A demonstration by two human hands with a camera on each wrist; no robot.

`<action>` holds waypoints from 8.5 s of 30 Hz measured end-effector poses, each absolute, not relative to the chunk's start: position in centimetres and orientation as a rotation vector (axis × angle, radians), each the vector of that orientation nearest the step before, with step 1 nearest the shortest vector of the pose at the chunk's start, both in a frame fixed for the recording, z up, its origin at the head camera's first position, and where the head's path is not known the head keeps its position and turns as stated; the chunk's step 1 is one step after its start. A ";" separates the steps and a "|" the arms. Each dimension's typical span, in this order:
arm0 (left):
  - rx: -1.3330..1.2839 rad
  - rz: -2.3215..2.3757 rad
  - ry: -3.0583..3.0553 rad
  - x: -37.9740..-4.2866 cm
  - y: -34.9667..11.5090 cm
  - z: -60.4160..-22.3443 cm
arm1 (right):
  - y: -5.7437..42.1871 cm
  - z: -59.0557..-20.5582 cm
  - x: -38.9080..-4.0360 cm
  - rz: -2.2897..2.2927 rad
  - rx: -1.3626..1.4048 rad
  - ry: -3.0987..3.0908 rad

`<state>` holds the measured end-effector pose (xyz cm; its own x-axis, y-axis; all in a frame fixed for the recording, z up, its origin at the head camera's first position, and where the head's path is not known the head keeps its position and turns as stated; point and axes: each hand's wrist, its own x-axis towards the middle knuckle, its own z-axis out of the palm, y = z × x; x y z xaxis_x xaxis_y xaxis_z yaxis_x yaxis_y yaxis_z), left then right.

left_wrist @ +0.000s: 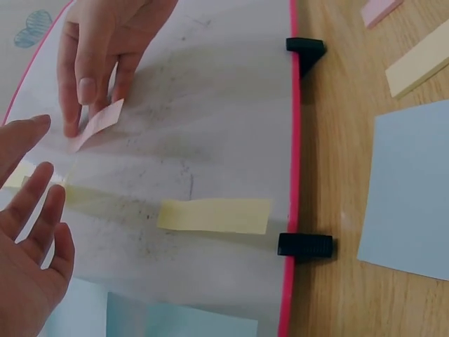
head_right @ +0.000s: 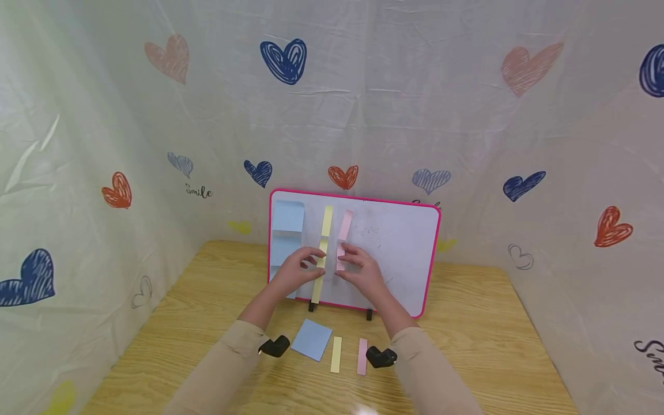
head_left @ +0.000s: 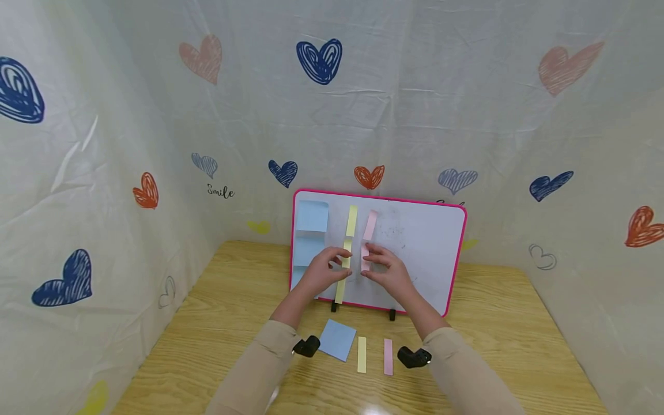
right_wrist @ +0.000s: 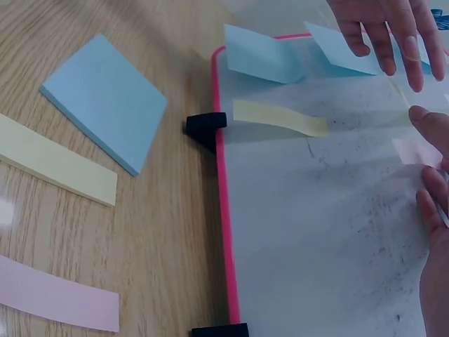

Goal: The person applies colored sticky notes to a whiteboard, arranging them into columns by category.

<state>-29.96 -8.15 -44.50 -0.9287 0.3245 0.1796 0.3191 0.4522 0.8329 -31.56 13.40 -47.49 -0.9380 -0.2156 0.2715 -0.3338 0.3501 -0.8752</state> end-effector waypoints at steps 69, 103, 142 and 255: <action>0.616 1.499 2.430 -22.8 -2.4 -55.4 | 20.6 -57.7 -20.9 1.565 0.528 -2.671; 0.800 0.948 2.740 -21.0 -1.4 -57.3 | 20.5 -59.5 -19.8 1.277 0.690 -2.754; 0.692 1.041 2.835 -20.9 -0.7 -57.9 | 21.0 -59.4 -19.9 1.374 0.745 -2.757; 0.635 0.972 2.850 -20.2 -0.4 -57.0 | 19.7 -58.6 -19.1 1.920 0.009 -2.403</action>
<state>-20.19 -0.39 -56.96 -0.9130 0.4018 0.0708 0.3614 0.7159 0.5974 -19.14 19.68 -58.60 -0.9978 0.0363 0.0546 -0.0453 0.2216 -0.9741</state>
